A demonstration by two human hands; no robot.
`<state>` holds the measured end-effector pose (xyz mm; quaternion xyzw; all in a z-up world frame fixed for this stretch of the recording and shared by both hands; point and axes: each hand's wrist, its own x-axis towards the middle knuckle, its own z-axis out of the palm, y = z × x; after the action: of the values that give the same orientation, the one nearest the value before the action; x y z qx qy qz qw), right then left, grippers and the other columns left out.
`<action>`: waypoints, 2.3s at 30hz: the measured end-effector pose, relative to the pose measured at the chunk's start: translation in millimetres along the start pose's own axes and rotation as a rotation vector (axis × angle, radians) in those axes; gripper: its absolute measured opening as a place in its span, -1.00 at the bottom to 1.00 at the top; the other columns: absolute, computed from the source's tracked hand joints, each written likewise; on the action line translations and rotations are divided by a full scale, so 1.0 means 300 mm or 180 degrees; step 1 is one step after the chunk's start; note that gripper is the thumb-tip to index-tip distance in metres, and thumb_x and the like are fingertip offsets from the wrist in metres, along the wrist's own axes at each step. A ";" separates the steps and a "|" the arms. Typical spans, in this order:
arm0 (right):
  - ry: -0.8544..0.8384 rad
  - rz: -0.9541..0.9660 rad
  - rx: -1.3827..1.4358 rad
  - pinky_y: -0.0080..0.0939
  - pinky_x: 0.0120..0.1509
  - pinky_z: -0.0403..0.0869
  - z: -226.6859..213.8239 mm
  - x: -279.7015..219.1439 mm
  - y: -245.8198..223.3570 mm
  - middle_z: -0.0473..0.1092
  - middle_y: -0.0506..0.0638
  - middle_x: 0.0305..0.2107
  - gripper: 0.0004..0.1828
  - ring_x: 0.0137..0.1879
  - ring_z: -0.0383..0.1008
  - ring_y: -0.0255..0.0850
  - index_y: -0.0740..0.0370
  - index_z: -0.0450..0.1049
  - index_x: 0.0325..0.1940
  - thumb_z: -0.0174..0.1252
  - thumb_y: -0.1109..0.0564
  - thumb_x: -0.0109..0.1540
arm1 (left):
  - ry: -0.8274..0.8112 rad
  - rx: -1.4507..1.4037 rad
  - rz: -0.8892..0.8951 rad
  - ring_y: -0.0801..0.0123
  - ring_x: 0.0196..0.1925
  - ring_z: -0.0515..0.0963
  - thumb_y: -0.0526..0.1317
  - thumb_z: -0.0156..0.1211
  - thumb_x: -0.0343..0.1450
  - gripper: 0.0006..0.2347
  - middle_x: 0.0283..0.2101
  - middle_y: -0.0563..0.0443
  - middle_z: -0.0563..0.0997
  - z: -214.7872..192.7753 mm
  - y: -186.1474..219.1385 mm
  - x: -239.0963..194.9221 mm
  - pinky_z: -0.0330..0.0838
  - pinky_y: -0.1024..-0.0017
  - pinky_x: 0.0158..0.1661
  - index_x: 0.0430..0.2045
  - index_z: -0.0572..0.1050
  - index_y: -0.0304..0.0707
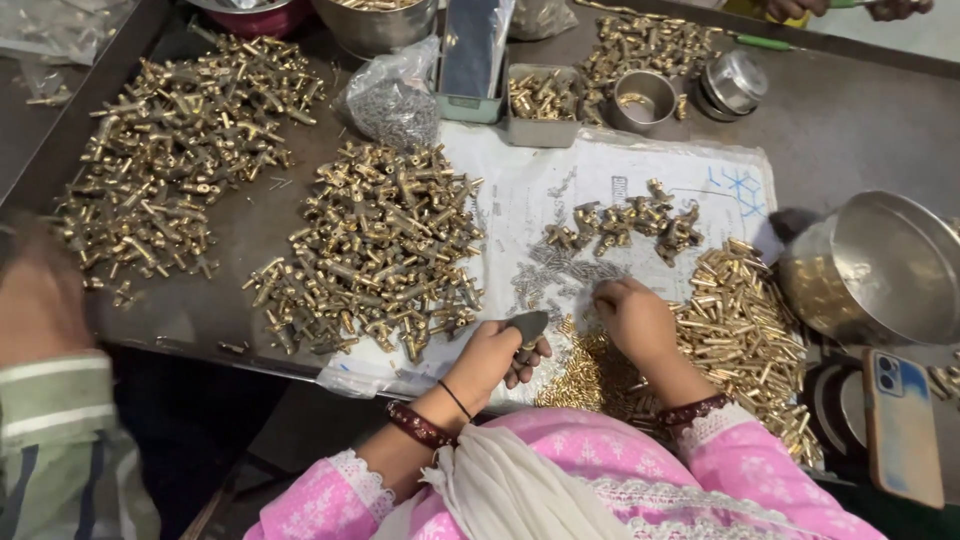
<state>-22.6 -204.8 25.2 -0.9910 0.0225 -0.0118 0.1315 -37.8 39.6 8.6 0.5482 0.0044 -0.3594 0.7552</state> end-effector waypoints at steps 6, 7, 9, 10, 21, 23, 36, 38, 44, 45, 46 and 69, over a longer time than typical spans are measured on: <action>0.0024 -0.0683 -0.0243 -0.05 0.01 0.57 0.088 0.024 0.067 0.58 0.00 -0.16 -0.82 -0.07 0.58 -0.04 0.09 0.68 -0.18 0.25 0.11 0.17 | 0.0165 -0.0127 -0.0150 0.59 -0.60 0.43 -0.08 -0.01 0.52 -0.67 -0.57 0.17 0.48 -0.021 0.006 0.019 0.21 0.59 -0.61 -0.45 0.60 -0.35; 0.0010 -0.0684 -0.0255 -0.05 0.01 0.57 0.086 0.029 0.060 0.58 0.00 -0.16 -0.82 -0.07 0.58 -0.04 0.09 0.68 -0.18 0.25 0.11 0.17 | 0.0162 -0.0144 -0.0155 0.59 -0.60 0.43 -0.08 -0.01 0.52 -0.67 -0.57 0.17 0.48 -0.025 -0.010 0.034 0.21 0.59 -0.61 -0.45 0.60 -0.35; -0.0293 -0.0432 -0.0383 -0.04 0.01 0.57 0.073 0.045 0.043 0.57 0.02 -0.18 -0.81 -0.08 0.57 -0.01 0.08 0.68 -0.15 0.24 0.11 0.19 | -0.0100 -0.0506 -0.0108 0.57 -0.62 0.44 -0.12 -0.16 0.46 -0.66 -0.55 0.16 0.51 -0.034 -0.030 0.068 0.18 0.56 -0.65 -0.45 0.60 -0.34; -0.0282 -0.0444 -0.0393 -0.04 0.01 0.57 0.050 0.046 0.030 0.57 0.02 -0.18 -0.81 -0.08 0.57 -0.01 0.08 0.68 -0.15 0.24 0.11 0.19 | -0.0100 -0.0509 -0.0089 0.57 -0.62 0.44 -0.12 -0.16 0.46 -0.66 -0.55 0.16 0.51 -0.019 0.004 0.058 0.18 0.56 -0.65 -0.45 0.60 -0.34; 0.0316 -0.1656 0.1634 -0.15 -0.01 0.54 -0.223 -0.148 -0.264 0.51 0.06 -0.22 -0.83 -0.09 0.59 -0.07 0.26 0.55 -0.16 0.30 0.26 0.16 | -0.0058 -0.0886 -0.0252 0.43 -0.68 0.46 0.06 -0.19 0.57 -0.56 -0.61 0.04 0.51 0.027 0.038 0.023 0.13 0.52 -0.69 -0.47 0.53 -0.30; 0.0401 -0.1610 0.1507 -0.14 -0.02 0.54 -0.229 -0.177 -0.281 0.50 0.07 -0.22 -0.83 -0.09 0.58 -0.05 0.26 0.53 -0.17 0.30 0.26 0.15 | -0.0122 -0.0963 -0.0244 0.42 -0.68 0.46 0.02 -0.19 0.57 -0.60 -0.60 0.04 0.52 0.033 0.033 0.002 0.11 0.53 -0.70 -0.45 0.52 -0.28; -0.0172 -0.0949 0.2009 -0.23 -0.06 0.55 -0.191 -0.228 -0.216 0.50 -0.02 -0.33 -0.87 -0.17 0.58 -0.24 0.25 0.54 -0.26 0.34 0.25 0.14 | -0.0379 -0.0023 -0.0469 0.50 -0.65 0.46 0.01 -0.11 0.56 -0.64 -0.53 0.08 0.56 0.046 -0.002 0.006 0.15 0.52 -0.68 -0.41 0.51 -0.29; -0.0368 -0.0853 0.2110 -0.24 -0.05 0.57 -0.174 -0.199 -0.176 0.50 -0.02 -0.34 -0.87 -0.17 0.58 -0.23 0.25 0.55 -0.28 0.35 0.25 0.13 | -0.0359 -0.0052 -0.0510 0.49 -0.66 0.46 -0.01 -0.11 0.53 -0.67 -0.53 0.07 0.57 0.053 0.011 0.021 0.15 0.51 -0.69 -0.41 0.53 -0.24; 0.0003 0.0162 0.2137 -0.22 0.05 0.58 -0.122 0.053 0.116 0.57 -0.01 -0.21 -0.86 -0.09 0.61 -0.23 0.19 0.59 -0.17 0.32 0.18 0.19 | -0.0484 0.0039 -0.0256 0.42 -0.60 0.53 -0.08 0.01 0.49 -0.75 -0.48 0.02 0.57 0.021 0.037 0.099 0.19 0.48 -0.67 -0.38 0.54 -0.26; 0.0349 0.0723 0.1840 -0.19 0.08 0.58 -0.112 0.108 0.181 0.57 0.00 -0.15 -0.83 -0.06 0.60 -0.19 0.18 0.57 -0.09 0.28 0.15 0.24 | -0.0498 0.0104 -0.0189 0.38 -0.57 0.57 -0.13 0.06 0.48 -0.77 -0.48 -0.02 0.54 0.003 0.021 0.124 0.22 0.45 -0.66 -0.38 0.55 -0.33; 0.0345 0.0735 0.1845 -0.19 0.08 0.58 -0.096 0.125 0.224 0.57 0.00 -0.15 -0.83 -0.06 0.60 -0.19 0.18 0.57 -0.09 0.28 0.15 0.24 | -0.0500 0.0107 -0.0202 0.38 -0.57 0.57 -0.13 0.06 0.48 -0.77 -0.48 -0.02 0.54 -0.002 0.029 0.132 0.22 0.45 -0.66 -0.38 0.55 -0.33; 0.0286 0.1375 0.2532 -0.23 -0.04 0.62 -0.130 0.142 0.229 0.58 0.11 -0.25 -0.84 -0.20 0.60 -0.21 0.31 0.57 -0.09 0.17 0.17 0.33 | -0.0427 0.0532 0.0107 0.43 -0.49 0.61 -0.43 0.19 0.42 -0.83 -0.24 -0.11 0.66 -0.002 0.052 0.217 0.50 0.50 -0.52 -0.19 0.54 -0.69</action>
<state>16.0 -283.4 45.7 -0.8346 0.2281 -0.0349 0.5003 19.2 7.4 -4.7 0.5840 -0.0854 -0.3816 0.7114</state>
